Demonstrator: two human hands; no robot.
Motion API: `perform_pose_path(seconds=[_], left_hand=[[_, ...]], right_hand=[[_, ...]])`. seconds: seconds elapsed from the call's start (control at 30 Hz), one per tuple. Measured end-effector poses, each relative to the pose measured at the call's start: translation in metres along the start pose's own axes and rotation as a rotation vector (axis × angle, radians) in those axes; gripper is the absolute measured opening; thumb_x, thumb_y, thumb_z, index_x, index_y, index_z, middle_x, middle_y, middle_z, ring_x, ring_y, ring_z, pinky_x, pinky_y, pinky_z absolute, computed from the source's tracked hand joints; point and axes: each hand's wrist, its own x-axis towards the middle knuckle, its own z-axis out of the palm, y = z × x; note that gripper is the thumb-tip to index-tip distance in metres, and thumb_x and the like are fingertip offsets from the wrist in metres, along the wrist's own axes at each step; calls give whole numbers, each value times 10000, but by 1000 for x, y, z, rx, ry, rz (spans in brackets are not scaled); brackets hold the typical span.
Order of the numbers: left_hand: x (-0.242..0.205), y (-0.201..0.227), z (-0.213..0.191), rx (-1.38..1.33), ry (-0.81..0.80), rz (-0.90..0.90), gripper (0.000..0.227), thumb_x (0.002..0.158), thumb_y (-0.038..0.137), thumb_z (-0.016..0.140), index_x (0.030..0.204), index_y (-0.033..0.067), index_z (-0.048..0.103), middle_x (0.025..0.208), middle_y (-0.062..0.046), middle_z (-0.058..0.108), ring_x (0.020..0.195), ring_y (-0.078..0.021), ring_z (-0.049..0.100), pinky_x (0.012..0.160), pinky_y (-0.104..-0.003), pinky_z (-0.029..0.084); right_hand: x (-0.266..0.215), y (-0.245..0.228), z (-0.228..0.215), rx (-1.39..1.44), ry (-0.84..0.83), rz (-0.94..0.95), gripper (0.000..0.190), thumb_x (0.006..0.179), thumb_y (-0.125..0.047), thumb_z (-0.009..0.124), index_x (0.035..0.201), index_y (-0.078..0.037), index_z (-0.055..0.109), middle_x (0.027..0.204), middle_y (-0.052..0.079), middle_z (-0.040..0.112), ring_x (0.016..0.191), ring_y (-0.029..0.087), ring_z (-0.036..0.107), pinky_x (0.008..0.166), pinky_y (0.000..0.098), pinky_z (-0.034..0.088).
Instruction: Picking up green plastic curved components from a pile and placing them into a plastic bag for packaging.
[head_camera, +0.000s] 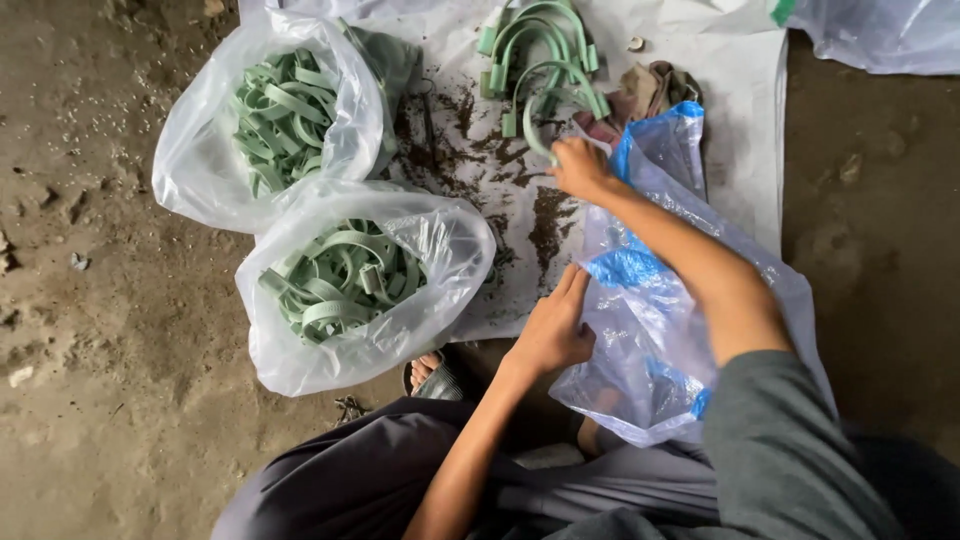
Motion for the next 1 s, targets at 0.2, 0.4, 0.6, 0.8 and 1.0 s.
perform_pose_path(seconds=[0.2, 0.4, 0.6, 0.8, 1.0], left_hand=[[-7, 27, -13, -20, 13, 96, 920, 699, -21, 567, 1575, 33, 289, 1605, -270, 328, 759, -571, 662, 634, -584, 554], [13, 28, -10, -63, 61, 260, 939, 654, 79, 692, 1525, -6, 351, 1515, -298, 428, 1227, -584, 547, 991, -653, 502], [37, 12, -5, -179, 79, 380, 918, 634, 39, 711, 1495, 23, 393, 1423, -299, 522, 1258, -576, 530, 1061, -653, 448], [23, 35, -19, -126, 89, 279, 924, 662, 97, 716, 1518, -3, 384, 1527, -320, 426, 1401, -510, 438, 1150, -582, 396], [17, 56, -36, -106, 111, 284, 907, 683, 60, 774, 1488, -91, 385, 1482, -417, 414, 1406, -553, 394, 1191, -592, 334]], right_hand=[[-99, -43, -182, 942, 409, -323, 229, 963, -114, 804, 1030, 33, 643, 867, 143, 669, 835, 220, 693, 737, 330, 578], [-316, -135, -322, 1065, 437, -326, 201, 895, -58, 852, 954, 8, 672, 780, 74, 644, 760, 97, 623, 757, 295, 599], [-428, -171, -335, 961, 557, -394, 223, 781, -165, 873, 816, -26, 702, 743, 73, 680, 657, 219, 705, 679, 341, 605], [-435, -181, -322, 929, 734, -483, 251, 780, -188, 876, 817, -15, 698, 725, 38, 640, 591, 153, 610, 608, 300, 561], [-435, -141, -307, 953, 688, -468, 251, 821, -145, 840, 910, 35, 690, 801, 161, 675, 709, 338, 692, 701, 420, 553]])
